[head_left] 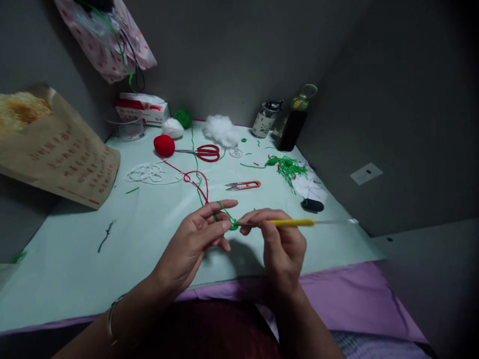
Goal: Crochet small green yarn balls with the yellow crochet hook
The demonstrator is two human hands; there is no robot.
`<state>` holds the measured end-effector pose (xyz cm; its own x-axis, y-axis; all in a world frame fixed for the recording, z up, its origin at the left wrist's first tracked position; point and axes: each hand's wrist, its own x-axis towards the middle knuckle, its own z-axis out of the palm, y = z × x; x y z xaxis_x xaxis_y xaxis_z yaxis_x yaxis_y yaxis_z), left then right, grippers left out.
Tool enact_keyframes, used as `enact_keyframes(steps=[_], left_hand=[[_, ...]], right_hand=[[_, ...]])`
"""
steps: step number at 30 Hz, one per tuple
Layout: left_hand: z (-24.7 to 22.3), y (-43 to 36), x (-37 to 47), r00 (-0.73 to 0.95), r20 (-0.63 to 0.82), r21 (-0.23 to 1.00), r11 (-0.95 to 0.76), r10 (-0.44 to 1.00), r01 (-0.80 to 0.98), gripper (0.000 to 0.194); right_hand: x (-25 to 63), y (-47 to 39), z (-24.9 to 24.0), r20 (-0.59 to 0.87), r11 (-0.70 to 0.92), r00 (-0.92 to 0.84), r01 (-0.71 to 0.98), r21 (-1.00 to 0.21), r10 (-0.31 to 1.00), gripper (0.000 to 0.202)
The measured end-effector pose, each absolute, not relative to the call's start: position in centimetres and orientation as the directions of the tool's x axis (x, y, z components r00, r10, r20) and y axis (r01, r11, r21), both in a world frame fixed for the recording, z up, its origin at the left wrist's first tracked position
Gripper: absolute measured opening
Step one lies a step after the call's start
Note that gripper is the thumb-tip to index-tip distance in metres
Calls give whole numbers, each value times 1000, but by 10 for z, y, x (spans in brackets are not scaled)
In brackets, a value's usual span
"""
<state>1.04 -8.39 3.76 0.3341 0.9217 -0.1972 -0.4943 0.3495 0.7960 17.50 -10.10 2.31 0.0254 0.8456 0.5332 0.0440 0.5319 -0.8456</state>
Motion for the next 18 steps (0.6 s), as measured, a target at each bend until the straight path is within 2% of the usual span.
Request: enact_keyframes(steps=[2,4,5,7,8,10,13,15,18], left_hand=[[36,-84,12,285,-194,814,316,939,-487,36],[35,-84,14,255,-191,811,299,948,-503,39],[34,-84,15,250,-190,805,297,949,-514,41],[35,-84,15,266,-200,781,317,943,-538,43],[35,-84,14,292,-213,761,346,933,-549,44],[35,-84,12,377,-251,703,436,892,-562,43],[36,-83,9,444,-290,631,518,848,-577,39],[38,-83,8,421,-281,642,495,862,-585,36],[41,-85,11,382,-225,726,416,896,-547,36]], right_hand=[[174,-105,22,690,665,-60,339,-665,721,23],[172,-107,17,787,725,-190,555,-407,587,29],[171,-107,15,807,725,-234,615,-308,542,31],[170,-105,10,835,712,-254,669,-212,487,35],[169,-105,9,843,713,-242,668,-213,480,37],[170,-104,10,836,721,-189,624,-303,515,39],[172,-104,17,756,700,-53,426,-574,652,32],[173,-103,23,671,642,66,236,-730,739,26],[172,-100,27,576,575,108,42,-817,810,21]])
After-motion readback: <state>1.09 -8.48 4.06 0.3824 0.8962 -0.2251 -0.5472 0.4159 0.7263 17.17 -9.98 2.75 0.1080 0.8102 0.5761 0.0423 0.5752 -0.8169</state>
